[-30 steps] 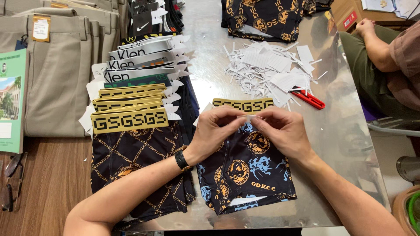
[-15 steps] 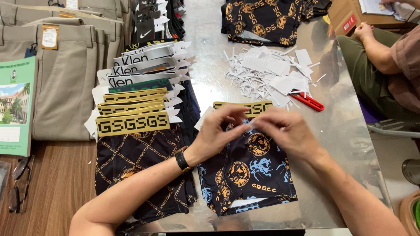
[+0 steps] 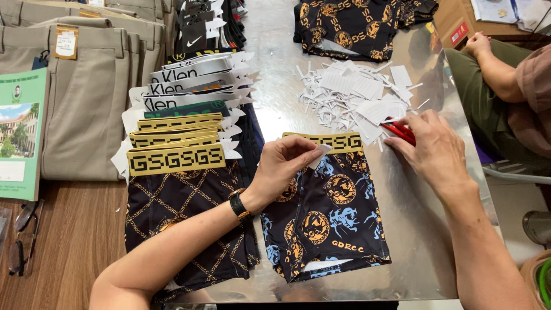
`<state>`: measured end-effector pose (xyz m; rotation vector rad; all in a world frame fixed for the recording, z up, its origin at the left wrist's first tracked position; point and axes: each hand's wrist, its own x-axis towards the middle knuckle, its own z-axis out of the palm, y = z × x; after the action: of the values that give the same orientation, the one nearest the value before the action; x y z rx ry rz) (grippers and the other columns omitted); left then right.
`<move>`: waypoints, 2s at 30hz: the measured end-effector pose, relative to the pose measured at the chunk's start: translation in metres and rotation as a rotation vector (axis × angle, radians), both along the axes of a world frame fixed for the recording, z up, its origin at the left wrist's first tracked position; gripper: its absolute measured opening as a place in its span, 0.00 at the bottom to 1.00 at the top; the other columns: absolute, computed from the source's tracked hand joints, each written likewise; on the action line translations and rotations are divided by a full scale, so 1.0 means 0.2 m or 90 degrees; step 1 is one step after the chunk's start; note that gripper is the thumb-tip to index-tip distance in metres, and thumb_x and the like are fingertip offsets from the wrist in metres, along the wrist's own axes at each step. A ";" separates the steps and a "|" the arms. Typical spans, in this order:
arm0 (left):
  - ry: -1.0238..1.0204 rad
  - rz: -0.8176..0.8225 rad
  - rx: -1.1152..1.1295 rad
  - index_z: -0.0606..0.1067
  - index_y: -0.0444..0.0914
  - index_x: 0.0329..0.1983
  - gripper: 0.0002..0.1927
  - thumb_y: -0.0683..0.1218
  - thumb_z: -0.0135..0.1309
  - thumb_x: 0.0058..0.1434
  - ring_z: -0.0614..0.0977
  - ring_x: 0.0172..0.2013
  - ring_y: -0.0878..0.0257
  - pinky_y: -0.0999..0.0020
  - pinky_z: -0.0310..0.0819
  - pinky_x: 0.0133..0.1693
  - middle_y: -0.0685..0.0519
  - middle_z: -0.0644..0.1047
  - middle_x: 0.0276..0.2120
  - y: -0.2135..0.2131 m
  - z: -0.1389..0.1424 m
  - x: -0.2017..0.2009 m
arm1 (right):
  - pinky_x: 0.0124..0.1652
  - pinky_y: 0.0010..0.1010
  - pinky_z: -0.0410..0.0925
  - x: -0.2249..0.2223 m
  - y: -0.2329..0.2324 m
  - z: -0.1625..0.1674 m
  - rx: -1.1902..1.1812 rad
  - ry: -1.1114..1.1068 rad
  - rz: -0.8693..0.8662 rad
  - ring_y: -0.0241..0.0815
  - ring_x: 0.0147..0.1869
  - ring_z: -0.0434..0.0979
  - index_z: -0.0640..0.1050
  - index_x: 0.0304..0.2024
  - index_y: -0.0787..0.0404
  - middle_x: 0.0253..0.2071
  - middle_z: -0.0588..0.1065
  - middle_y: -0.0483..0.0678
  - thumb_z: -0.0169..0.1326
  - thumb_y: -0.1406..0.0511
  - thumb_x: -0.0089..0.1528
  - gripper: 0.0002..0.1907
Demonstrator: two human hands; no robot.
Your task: The person trims white paper tags attached to the waistbands of patterned boxer briefs using red-handled scissors. They pick up each garment, cut the tag, and place the finished item on a growing stack on the table.
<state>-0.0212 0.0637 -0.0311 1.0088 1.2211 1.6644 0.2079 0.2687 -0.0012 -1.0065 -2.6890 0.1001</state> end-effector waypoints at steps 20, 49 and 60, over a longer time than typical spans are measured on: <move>-0.072 0.051 -0.051 0.81 0.32 0.45 0.07 0.41 0.60 0.67 0.80 0.34 0.74 0.81 0.76 0.38 0.55 0.82 0.34 -0.01 -0.04 -0.04 | 0.44 0.45 0.69 -0.05 -0.07 -0.02 -0.100 0.201 0.031 0.56 0.45 0.79 0.67 0.59 0.68 0.43 0.76 0.59 0.46 0.62 0.79 0.14; -0.126 0.018 -0.029 0.78 0.33 0.50 0.11 0.39 0.61 0.64 0.83 0.40 0.72 0.78 0.80 0.45 0.54 0.83 0.39 0.00 -0.04 -0.05 | 0.30 0.22 0.60 -0.15 -0.29 0.03 -0.715 0.475 0.060 0.30 0.30 0.63 0.68 0.65 0.69 0.34 0.66 0.41 0.41 0.60 0.78 0.20; -0.240 0.040 -0.042 0.81 0.32 0.44 0.08 0.43 0.62 0.66 0.81 0.35 0.71 0.78 0.77 0.40 0.53 0.82 0.35 0.01 -0.04 -0.06 | 0.30 0.20 0.59 -0.24 -0.52 -0.14 -0.874 0.419 0.183 0.29 0.30 0.61 0.67 0.58 0.64 0.32 0.64 0.41 0.37 0.61 0.76 0.15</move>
<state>-0.0328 0.0652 -0.0393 0.5858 1.0550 1.7537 0.1600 0.1639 -0.0302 -0.5763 -1.8562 2.0669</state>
